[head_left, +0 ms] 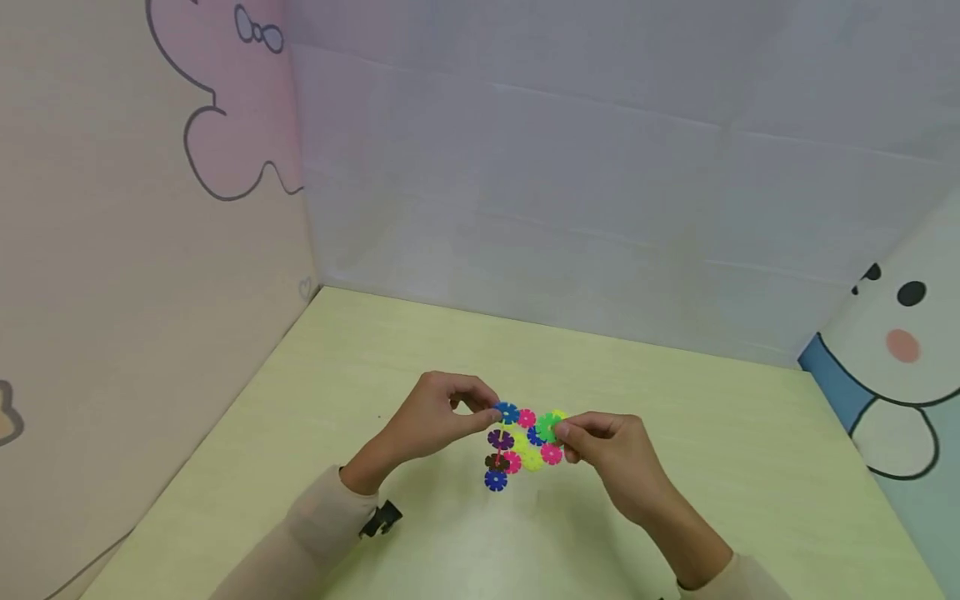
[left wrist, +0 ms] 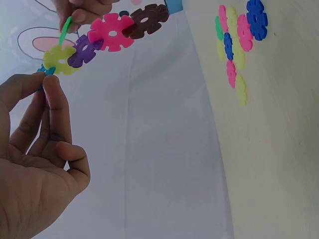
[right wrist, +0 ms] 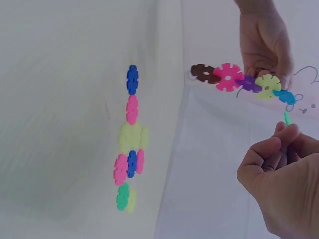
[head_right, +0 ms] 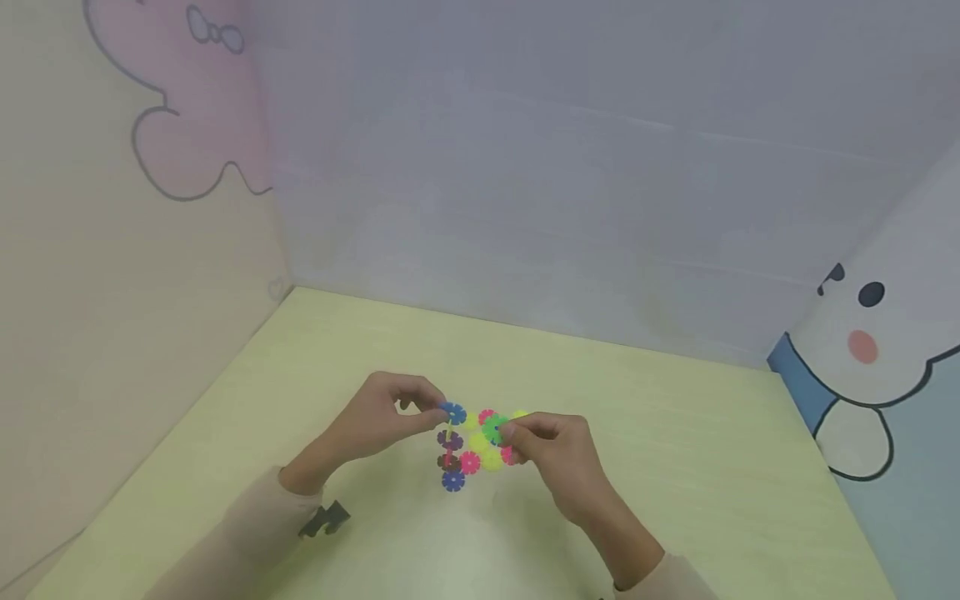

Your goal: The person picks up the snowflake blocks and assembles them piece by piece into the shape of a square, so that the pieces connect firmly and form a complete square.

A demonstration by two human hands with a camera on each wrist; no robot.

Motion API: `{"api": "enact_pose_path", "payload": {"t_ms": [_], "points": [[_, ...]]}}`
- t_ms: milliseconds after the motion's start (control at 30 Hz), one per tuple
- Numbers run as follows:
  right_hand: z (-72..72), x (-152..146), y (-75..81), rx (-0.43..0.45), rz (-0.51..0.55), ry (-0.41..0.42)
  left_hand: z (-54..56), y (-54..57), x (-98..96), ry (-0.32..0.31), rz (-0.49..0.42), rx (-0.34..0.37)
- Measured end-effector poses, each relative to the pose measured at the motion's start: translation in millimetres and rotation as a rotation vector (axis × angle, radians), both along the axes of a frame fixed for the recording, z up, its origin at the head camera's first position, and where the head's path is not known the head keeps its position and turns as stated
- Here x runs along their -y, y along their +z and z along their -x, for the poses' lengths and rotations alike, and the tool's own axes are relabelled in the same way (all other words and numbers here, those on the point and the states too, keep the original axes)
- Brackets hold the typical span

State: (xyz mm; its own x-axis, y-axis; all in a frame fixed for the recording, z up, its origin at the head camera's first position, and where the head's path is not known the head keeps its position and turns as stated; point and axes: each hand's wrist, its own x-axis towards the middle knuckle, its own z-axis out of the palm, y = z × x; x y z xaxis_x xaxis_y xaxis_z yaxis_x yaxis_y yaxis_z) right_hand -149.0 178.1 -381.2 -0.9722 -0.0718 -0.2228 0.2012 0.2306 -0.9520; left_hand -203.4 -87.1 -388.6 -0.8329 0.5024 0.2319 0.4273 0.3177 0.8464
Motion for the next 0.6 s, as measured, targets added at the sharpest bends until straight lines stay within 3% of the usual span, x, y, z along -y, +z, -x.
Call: {"api": "enact_pose_path", "payload": {"t_ms": [100,233,400,600], "points": [[-1.1,-2,8.6,0.068,0.122,-0.022,-1.0,-3.2,-5.2,-0.022,-0.021,0.008],[-3.0,-4,8.3,0.119,0.244,-0.005,-4.2,-7.6,-12.4,-0.038,-0.061,0.028],[-4.1,-6,3.7,0.146,0.288,0.03,-7.0,-10.6,-17.9,-0.024,-0.091,0.038],[-4.1,-7,4.4,0.161,0.317,0.063,-8.4,-12.3,-21.4,-0.008,-0.097,-0.005]]}}
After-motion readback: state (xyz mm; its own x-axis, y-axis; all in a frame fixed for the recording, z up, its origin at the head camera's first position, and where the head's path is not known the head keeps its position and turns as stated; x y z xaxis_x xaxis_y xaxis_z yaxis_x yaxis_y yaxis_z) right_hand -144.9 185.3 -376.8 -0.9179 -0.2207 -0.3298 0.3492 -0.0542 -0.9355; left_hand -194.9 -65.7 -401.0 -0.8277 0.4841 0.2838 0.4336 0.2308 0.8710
